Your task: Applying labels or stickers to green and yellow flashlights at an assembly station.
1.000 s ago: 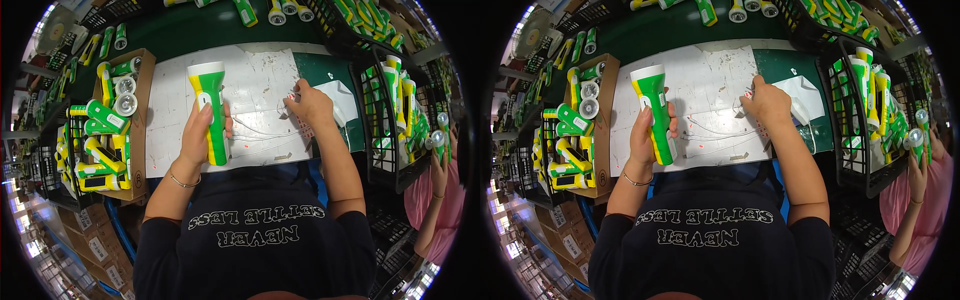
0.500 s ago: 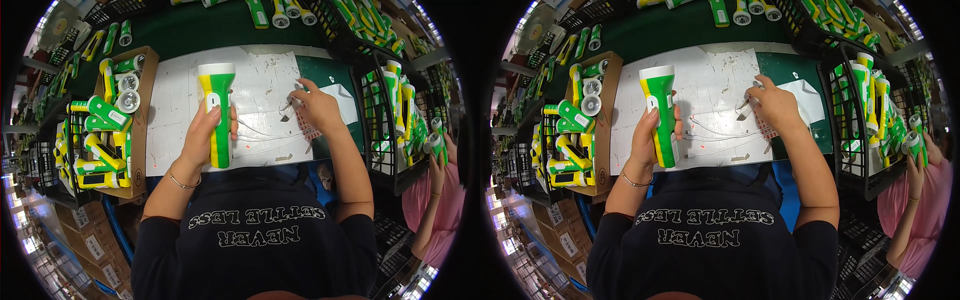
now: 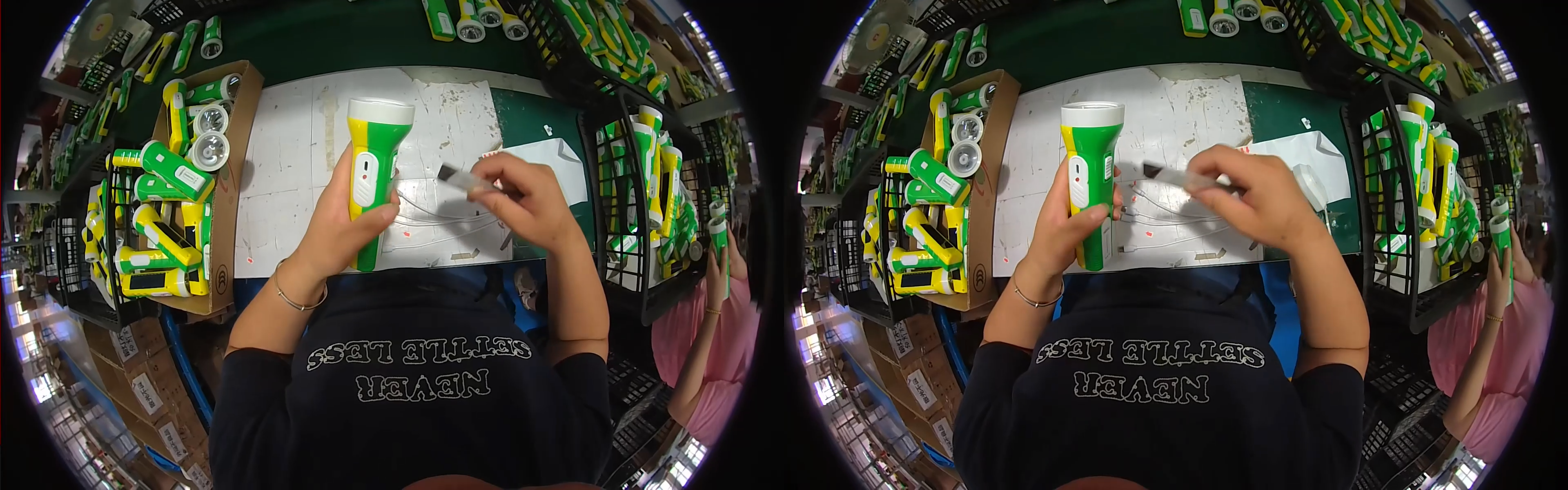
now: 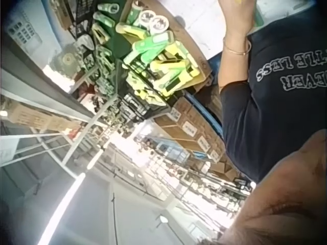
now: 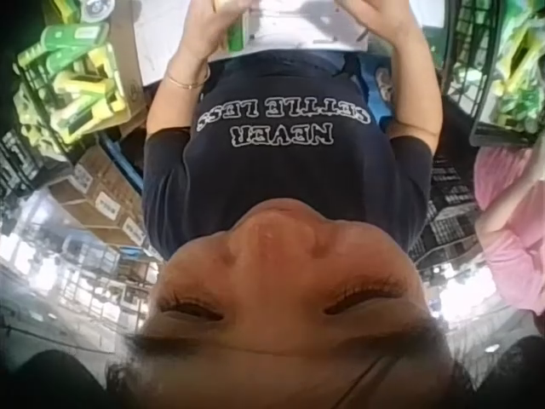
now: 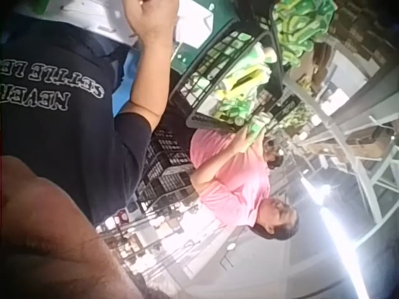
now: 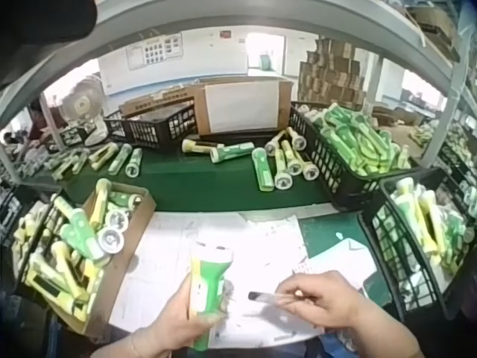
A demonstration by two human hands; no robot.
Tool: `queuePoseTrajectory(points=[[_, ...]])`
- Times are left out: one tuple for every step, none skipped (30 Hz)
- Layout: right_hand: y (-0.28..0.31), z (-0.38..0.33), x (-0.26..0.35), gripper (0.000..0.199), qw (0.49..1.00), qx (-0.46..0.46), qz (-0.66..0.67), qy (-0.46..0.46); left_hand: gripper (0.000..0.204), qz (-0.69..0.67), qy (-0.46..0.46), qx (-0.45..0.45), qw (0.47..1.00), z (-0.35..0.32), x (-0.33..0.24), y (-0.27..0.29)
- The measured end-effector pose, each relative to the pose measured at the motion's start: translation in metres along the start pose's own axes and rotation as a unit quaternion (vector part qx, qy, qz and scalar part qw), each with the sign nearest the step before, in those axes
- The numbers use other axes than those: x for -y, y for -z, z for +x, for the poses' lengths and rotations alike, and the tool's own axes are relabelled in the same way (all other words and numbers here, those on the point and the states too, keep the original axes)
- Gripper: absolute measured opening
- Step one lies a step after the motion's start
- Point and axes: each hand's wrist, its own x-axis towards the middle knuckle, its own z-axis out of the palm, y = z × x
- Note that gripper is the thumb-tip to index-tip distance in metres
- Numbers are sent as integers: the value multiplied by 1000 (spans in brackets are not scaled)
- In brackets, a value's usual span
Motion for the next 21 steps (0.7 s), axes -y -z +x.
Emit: queuePoseTrajectory(points=[[-4, -2, 13, 13, 999, 30, 28, 25, 78, 8, 24, -5, 1000, -1, -6, -3], [-11, -2, 17, 14, 998, 35, 24, 36, 78, 7, 26, -3, 1000, -1, -11, -6], [-14, -1, 18, 14, 999, 33, 25, 34, 80, 43, 8, 16, 999, -1, -16, -8], [-17, 0, 19, 13, 998, 40, 8, 39, 81, 77, -9, 34, 996, -1, -19, -9], [-19, 2, 19, 13, 998, 49, -9, 47, 81, 77, -9, 32, 996, -3, -20, -11], [-19, 2, 21, 13, 998, 58, -5, 25, 82, 82, -21, 31, 996, -4, -20, -13], [-20, 3, 22, 13, 998, 60, -5, 26, 84, 87, -34, 29, 995, -5, -21, -15], [-21, 3, 21, 14, 997, 67, 3, 30, 84, 86, -34, 28, 995, -6, -20, -16], [-22, 4, 21, 14, 997, 74, 11, 35, 84, 89, -33, 22, 995, -6, -20, -16], [-23, 4, 22, 14, 997, 75, 11, 35, 84, 93, -33, 16, 995, -7, -20, -16], [-23, 5, 22, 14, 996, 78, 21, 35, 84, 92, -32, 17, 995, -7, -21, -17], [-23, 5, 21, 14, 996, 80, 30, 34, 84, 93, -10, 12, 996, -8, -23, -18], [-22, 5, 21, 14, 996, 80, 31, 33, 84, 93, 12, 7, 996, -8, -24, -18], [-22, 6, 21, 14, 995, 88, 38, 24, 84, 93, 12, 7, 996, -9, -24, -18], [-23, 6, 21, 14, 994, 96, 46, 15, 83, 86, 18, 10, 996, -10, -23, -17], [-23, 6, 21, 14, 994, 96, 46, 15, 82, 79, 23, 13, 997, -10, -23, -16], [-24, 6, 20, 16, 994, 93, 56, 1, 82, 78, 23, 13, 997, -10, -22, -17], [-24, 5, 19, 19, 994, 90, 66, -12, 81, 79, 8, 12, 997, -10, -21, -17], [-25, 5, 19, 19, 994, 91, 66, -12, 81, 80, -8, 11, 997, -10, -21, -17], [-25, 5, 19, 19, 993, 89, 70, -14, 81, 80, -8, 11, 997, -10, -20, -17], [-26, 6, 19, 19, 993, 88, 74, -15, 81, 96, -11, 11, 995, -11, -19, -16]])
